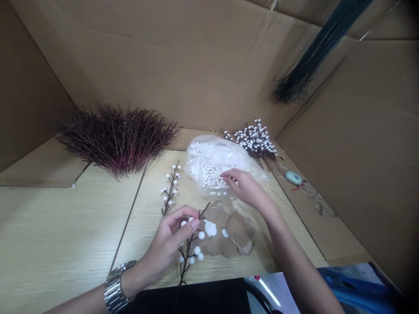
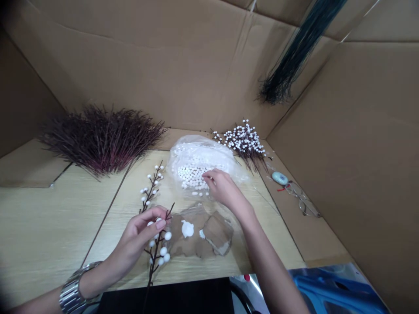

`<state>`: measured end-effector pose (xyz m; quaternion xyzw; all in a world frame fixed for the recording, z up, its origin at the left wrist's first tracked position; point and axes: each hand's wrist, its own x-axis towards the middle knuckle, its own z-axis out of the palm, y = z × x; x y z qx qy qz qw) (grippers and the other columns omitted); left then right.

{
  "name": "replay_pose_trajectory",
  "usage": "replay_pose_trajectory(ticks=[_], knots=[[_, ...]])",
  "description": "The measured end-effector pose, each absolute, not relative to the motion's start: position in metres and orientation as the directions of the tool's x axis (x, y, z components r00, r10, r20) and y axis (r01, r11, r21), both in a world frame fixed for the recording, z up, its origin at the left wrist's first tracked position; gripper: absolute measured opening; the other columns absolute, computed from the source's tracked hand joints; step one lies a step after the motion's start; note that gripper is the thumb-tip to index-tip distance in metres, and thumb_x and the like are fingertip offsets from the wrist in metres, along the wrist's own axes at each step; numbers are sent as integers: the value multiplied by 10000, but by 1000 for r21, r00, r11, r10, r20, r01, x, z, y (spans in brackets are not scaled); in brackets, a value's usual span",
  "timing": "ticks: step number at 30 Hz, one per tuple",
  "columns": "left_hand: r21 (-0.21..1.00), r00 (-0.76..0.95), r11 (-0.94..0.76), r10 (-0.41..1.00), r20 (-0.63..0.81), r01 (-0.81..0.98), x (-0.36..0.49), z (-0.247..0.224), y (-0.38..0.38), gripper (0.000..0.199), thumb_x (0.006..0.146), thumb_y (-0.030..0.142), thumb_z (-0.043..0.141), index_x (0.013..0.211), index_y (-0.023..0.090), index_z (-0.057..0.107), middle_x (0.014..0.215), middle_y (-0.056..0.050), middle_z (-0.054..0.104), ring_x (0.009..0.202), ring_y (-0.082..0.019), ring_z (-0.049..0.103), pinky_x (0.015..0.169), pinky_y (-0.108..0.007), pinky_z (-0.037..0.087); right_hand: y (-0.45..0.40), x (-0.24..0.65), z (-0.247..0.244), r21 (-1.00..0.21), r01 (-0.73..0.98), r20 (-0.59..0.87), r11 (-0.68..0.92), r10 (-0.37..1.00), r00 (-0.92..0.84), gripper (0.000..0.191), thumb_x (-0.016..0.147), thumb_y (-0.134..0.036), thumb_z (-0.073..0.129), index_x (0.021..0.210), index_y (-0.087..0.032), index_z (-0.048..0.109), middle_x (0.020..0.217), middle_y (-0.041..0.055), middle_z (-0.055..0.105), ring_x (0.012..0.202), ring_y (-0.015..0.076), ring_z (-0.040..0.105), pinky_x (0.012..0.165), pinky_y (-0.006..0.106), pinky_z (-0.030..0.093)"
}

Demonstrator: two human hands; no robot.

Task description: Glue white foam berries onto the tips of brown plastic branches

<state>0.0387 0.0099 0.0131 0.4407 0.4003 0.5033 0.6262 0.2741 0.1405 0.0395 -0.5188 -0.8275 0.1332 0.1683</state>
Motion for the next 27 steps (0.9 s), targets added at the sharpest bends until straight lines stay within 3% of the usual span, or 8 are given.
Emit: replay_pose_trajectory(ticks=[9,15,21,24,27], knots=[[937,184,208,970,-159,-282,37,2,12,124,903,343,737,867,228,710,901,9,602,829,-141,558,734,-209,436,190,246,20,-245,863,59,441,896,-440,299,1006,-232,460,1129,-174,726,1181,142,729,1108,264,667,953,343,467],[940,176,223,968,-182,-257,34,0,12,137,890,367,748,892,235,710,914,10,599,823,-142,544,748,-217,437,208,240,8,-202,910,7,362,930,-369,278,1037,-272,463,1069,-137,704,1163,131,706,1048,221,677,961,386,505],[940,160,227,969,-191,-256,35,3,12,164,862,363,771,861,208,716,876,-5,610,784,-151,541,720,-236,442,217,242,7,-208,931,-10,301,951,-310,240,986,-361,607,1087,-155,676,1146,80,700,1036,201,677,951,428,549],[941,147,226,970,-194,-252,36,5,12,165,862,352,770,869,196,717,867,-16,609,785,-161,549,712,-249,450,217,241,11,-244,924,16,293,954,-299,191,997,-299,579,1040,-151,693,1090,91,722,984,194,688,930,402,549],[942,150,226,970,-193,-249,36,5,11,168,874,356,759,881,196,709,886,-24,616,802,-169,562,711,-252,453,204,241,19,-304,900,91,313,950,-300,217,990,-186,509,997,-122,716,1036,157,744,979,243,694,921,395,522]])
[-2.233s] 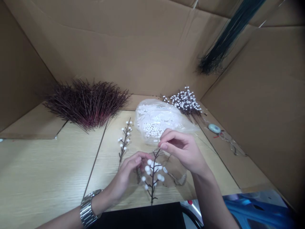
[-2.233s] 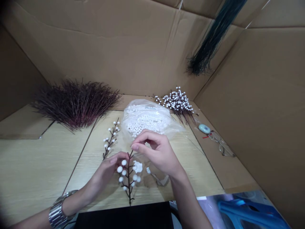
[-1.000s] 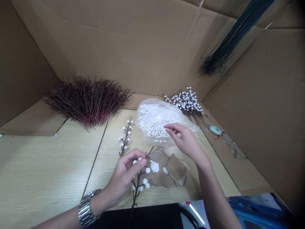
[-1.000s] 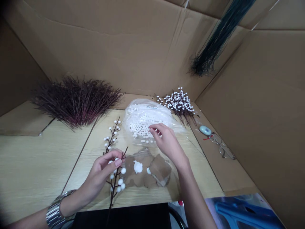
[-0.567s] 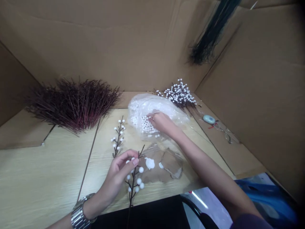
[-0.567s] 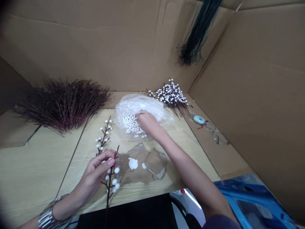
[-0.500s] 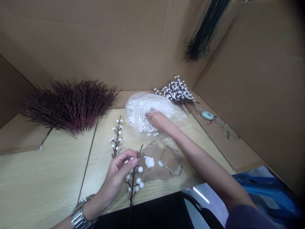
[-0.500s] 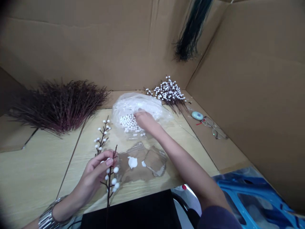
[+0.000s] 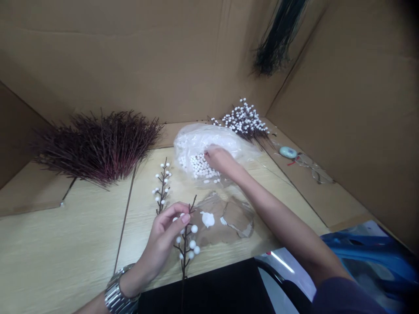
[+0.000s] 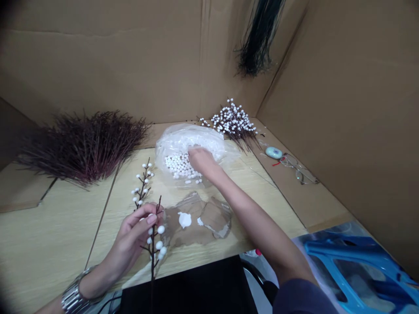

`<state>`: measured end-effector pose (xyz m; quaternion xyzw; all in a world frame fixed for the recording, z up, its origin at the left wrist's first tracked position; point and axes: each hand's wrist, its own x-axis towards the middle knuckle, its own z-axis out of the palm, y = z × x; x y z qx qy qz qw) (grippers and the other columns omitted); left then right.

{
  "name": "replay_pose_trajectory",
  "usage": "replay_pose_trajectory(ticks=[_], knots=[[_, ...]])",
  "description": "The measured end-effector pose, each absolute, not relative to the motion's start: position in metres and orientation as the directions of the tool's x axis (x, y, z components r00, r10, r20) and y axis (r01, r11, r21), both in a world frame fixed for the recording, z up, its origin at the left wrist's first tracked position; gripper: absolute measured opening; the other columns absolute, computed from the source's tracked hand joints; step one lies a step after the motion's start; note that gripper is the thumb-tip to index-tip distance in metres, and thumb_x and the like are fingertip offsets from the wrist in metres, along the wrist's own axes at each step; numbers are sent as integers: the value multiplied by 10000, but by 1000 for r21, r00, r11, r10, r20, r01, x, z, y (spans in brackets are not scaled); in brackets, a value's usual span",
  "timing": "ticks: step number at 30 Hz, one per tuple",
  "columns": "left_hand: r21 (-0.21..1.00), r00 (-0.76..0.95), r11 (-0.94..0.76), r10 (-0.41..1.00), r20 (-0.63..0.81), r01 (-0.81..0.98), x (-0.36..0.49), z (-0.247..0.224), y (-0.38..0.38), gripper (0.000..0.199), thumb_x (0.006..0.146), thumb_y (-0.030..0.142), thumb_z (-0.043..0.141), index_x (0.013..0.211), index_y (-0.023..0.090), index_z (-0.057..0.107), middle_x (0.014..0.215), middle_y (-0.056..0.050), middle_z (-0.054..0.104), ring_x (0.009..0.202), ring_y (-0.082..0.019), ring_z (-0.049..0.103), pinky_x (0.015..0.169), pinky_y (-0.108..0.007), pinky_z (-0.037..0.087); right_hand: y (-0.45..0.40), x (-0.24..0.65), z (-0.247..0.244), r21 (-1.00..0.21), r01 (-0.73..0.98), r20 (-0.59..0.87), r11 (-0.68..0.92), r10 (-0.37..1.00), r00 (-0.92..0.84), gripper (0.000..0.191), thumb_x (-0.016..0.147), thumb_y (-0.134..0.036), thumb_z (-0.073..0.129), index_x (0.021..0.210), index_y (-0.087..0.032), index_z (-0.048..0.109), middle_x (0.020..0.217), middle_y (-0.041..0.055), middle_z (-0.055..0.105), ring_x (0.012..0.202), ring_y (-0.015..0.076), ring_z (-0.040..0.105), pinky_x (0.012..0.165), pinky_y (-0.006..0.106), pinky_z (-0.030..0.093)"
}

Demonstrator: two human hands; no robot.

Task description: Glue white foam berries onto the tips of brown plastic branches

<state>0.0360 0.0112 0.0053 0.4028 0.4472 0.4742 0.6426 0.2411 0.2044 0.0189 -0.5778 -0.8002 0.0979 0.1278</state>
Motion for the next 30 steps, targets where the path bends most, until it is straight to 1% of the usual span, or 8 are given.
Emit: replay_pose_trajectory(ticks=[3,6,8,9,11,14,19,30], knots=[[939,172,227,967,-187,-257,35,6,10,159,885,357,753,881,207,702,896,-15,619,817,-162,565,721,-241,449,173,243,31,-384,849,184,364,931,-316,221,975,-164,494,1028,-136,707,1013,142,753,968,250,693,906,371,509],[937,184,218,968,-171,-275,36,7,10,130,896,347,747,886,225,703,907,2,619,837,-149,563,746,-229,445,123,244,42,-501,744,283,442,896,-342,169,981,-186,522,1060,-196,671,1039,53,741,959,177,678,895,301,513],[938,188,203,970,-153,-282,36,8,10,116,906,342,738,885,233,706,903,12,617,836,-142,563,751,-223,443,85,242,44,-785,435,379,441,897,-225,99,939,-214,634,1026,-216,680,1001,27,731,916,162,675,850,286,537],[938,189,194,971,-144,-286,37,8,10,111,910,339,735,883,235,708,898,16,618,831,-138,564,749,-221,442,68,240,43,-872,292,359,393,919,-164,91,917,-225,678,1006,-234,692,985,14,729,905,156,676,825,276,547],[940,187,180,974,-129,-290,37,8,10,104,917,330,728,876,236,708,892,20,623,824,-137,571,749,-223,445,40,233,38,-950,124,275,286,957,-93,101,886,-226,728,983,-256,723,975,6,738,909,152,688,804,266,556],[943,179,165,977,-117,-287,37,8,10,112,913,329,730,874,226,709,878,13,640,824,-150,592,747,-236,458,17,216,29,-967,-59,248,247,969,-13,119,883,-196,719,965,-272,761,952,9,748,915,161,707,793,282,583],[945,137,184,979,-152,-269,38,10,9,152,884,356,757,880,209,717,886,-13,682,822,-181,631,727,-263,486,9,192,21,-966,-205,140,157,985,96,191,883,-200,720,1034,-309,762,956,1,778,874,160,742,757,282,623],[928,187,158,977,-98,-338,39,12,9,57,913,288,739,903,232,740,879,14,702,822,-141,629,748,-220,488,3,187,22,-972,-128,176,195,973,148,179,903,-196,700,982,-332,786,951,-16,785,898,151,741,799,261,620]])
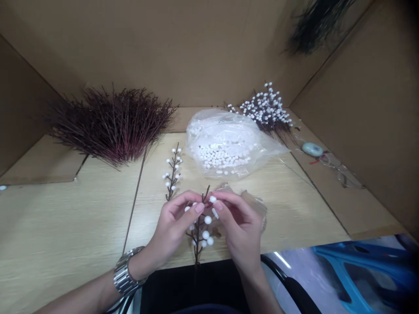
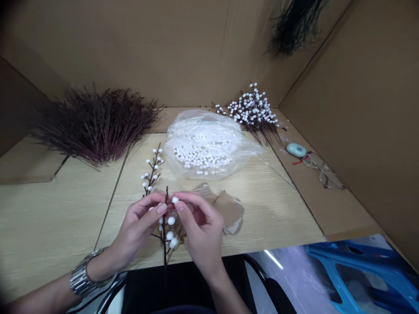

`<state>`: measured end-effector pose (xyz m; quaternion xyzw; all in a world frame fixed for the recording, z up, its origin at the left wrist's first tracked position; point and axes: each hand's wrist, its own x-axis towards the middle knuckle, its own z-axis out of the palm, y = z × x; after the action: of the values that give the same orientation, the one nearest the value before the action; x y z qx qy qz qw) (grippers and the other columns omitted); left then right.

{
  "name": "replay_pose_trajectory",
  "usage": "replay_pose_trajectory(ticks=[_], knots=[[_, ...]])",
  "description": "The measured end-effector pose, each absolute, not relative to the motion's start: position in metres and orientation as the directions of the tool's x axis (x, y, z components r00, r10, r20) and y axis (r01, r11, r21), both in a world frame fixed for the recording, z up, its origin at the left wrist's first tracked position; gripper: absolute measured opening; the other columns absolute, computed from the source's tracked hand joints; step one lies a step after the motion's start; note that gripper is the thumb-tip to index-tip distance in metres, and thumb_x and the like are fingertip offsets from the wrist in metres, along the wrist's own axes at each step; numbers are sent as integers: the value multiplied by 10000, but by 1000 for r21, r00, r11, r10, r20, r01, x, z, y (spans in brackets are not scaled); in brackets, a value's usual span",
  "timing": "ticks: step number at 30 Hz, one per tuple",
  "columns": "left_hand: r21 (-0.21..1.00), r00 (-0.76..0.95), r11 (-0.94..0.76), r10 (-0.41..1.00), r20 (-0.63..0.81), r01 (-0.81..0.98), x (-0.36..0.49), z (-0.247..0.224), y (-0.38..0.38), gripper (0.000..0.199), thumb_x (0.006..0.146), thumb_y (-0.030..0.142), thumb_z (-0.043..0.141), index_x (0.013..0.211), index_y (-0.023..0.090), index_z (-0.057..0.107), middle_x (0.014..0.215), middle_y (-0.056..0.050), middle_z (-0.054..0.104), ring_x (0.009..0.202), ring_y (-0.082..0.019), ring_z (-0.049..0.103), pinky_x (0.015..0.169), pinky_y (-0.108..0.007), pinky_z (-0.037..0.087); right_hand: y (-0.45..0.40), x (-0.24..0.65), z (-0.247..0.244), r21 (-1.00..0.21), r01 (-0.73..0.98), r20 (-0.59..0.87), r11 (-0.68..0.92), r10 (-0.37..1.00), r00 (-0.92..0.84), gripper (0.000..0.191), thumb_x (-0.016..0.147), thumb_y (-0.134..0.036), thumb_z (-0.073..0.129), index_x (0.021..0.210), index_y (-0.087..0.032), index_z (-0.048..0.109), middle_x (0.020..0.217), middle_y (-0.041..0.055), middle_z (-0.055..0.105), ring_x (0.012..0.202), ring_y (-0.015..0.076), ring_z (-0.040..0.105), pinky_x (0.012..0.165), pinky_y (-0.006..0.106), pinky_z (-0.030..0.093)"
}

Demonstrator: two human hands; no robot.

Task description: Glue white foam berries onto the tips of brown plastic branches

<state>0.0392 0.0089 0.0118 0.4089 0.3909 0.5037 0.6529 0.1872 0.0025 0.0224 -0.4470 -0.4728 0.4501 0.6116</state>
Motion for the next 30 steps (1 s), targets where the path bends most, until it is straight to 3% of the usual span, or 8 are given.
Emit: replay_pose_trajectory(ticks=[17,30], knots=[[941,169,78,985,-22,-330,39,16,10,77,910,221,731,834,215,731,870,7,680,844,-141,619,773,-226,493,-3,183,16,-953,-58,283,296,944,172,251,893,-151,705,1004,-357,794,988,13,768,979,211,713,850,381,604],[955,177,88,983,-38,-284,40,14,12,98,922,244,722,829,217,706,850,18,665,812,-128,607,747,-214,481,6,200,16,-967,-40,244,250,963,113,232,918,-188,686,1074,-342,762,1030,-2,782,954,182,734,850,330,609]])
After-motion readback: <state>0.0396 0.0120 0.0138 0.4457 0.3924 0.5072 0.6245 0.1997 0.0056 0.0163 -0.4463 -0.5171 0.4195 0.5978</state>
